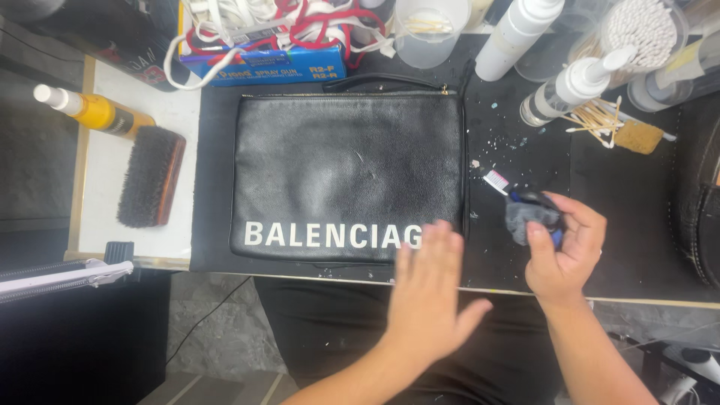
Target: The person cleans a black leather bag by applying a white foaming cleaner and scrubbing the surface with a toothbrush. They then wipe the foam off with a blue cloth and repeat the process on the other side of the bag.
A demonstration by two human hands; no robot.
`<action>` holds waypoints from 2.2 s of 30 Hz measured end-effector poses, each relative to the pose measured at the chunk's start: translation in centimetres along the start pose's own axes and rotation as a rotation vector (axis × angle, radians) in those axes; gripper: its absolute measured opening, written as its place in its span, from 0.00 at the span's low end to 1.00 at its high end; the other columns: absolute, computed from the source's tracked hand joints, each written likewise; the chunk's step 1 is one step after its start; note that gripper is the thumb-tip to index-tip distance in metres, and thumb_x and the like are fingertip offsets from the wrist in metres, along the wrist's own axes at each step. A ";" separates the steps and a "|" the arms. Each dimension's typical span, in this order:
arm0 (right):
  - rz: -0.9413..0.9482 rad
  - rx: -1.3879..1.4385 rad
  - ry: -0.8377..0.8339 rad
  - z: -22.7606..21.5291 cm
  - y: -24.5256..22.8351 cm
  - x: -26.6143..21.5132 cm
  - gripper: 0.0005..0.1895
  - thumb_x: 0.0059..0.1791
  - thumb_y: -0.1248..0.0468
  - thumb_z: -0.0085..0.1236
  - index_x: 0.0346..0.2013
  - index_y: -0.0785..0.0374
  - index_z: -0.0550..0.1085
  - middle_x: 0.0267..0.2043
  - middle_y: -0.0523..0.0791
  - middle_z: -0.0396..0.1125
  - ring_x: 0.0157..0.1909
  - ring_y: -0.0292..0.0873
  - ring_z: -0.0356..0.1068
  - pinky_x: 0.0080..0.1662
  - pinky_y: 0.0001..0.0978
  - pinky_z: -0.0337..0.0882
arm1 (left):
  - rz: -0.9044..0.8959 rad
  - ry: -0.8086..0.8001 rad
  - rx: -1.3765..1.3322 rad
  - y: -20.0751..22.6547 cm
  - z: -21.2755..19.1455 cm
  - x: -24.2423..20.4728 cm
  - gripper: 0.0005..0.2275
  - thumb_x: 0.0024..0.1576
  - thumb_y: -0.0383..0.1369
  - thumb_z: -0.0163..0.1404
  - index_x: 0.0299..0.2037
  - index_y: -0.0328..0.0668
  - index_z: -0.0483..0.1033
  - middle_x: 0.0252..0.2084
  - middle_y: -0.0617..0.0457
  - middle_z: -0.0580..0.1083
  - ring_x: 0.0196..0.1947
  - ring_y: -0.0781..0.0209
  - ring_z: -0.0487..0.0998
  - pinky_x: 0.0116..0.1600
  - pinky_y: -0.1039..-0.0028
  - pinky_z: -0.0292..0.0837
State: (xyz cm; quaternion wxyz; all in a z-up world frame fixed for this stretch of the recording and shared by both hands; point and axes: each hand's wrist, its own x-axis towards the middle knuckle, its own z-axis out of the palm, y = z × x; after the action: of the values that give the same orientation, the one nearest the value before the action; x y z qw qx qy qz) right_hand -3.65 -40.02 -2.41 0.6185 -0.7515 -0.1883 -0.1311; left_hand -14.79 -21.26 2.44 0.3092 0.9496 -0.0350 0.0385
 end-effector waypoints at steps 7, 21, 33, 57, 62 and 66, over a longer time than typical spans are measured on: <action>-0.023 0.019 -0.018 -0.1 0.8 -0.2 0.21 0.58 0.73 0.55 0.61 0.70 0.57 0.61 0.55 0.64 0.63 0.43 0.68 0.68 0.32 0.67 | -0.074 0.004 0.075 -2.1 -1.0 -0.3 0.44 0.55 0.51 0.54 0.73 0.24 0.50 0.77 0.31 0.50 0.79 0.36 0.46 0.76 0.44 0.40; -0.029 -0.003 -0.026 0.1 0.5 0.0 0.21 0.58 0.73 0.55 0.62 0.69 0.58 0.61 0.56 0.64 0.63 0.43 0.68 0.68 0.33 0.68 | -0.207 0.029 0.091 -1.8 -0.3 2.0 0.48 0.55 0.59 0.52 0.73 0.23 0.48 0.78 0.31 0.46 0.79 0.37 0.41 0.75 0.46 0.37; 0.007 0.072 0.042 0.0 1.0 -0.1 0.19 0.59 0.72 0.55 0.61 0.68 0.58 0.61 0.53 0.63 0.61 0.42 0.67 0.68 0.33 0.68 | 0.036 -0.017 0.149 -2.8 -0.1 7.6 0.46 0.52 0.65 0.49 0.75 0.43 0.51 0.80 0.41 0.46 0.81 0.45 0.39 0.77 0.37 0.32; -0.062 -0.040 0.127 -0.7 -0.1 1.8 0.14 0.56 0.73 0.63 0.47 0.65 0.65 0.56 0.52 0.64 0.54 0.40 0.65 0.60 0.31 0.65 | 0.048 0.046 0.328 -10.0 -2.7 14.4 0.47 0.57 0.64 0.43 0.75 0.29 0.49 0.79 0.41 0.46 0.80 0.46 0.41 0.77 0.45 0.34; -0.145 -0.508 0.141 -1.8 -1.4 4.5 0.12 0.54 0.73 0.70 0.44 0.66 0.71 0.56 0.51 0.65 0.57 0.47 0.65 0.59 0.34 0.65 | -0.127 0.127 0.390 -7.7 -2.8 8.9 0.47 0.58 0.63 0.43 0.75 0.27 0.49 0.79 0.34 0.44 0.80 0.40 0.39 0.77 0.42 0.31; -0.191 -0.743 0.031 -0.9 -1.6 6.3 0.10 0.48 0.71 0.70 0.43 0.63 0.78 0.57 0.50 0.67 0.62 0.54 0.63 0.64 0.44 0.63 | -0.078 0.052 0.246 -3.1 -0.6 7.1 0.50 0.53 0.65 0.44 0.73 0.24 0.48 0.78 0.31 0.44 0.79 0.37 0.39 0.74 0.38 0.29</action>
State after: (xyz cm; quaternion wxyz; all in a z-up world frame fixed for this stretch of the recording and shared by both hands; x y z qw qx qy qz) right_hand 1.34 -39.85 1.92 0.2917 -0.9016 -0.1876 -0.2587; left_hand -7.43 -18.68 1.77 0.1926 0.9796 0.0148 0.0549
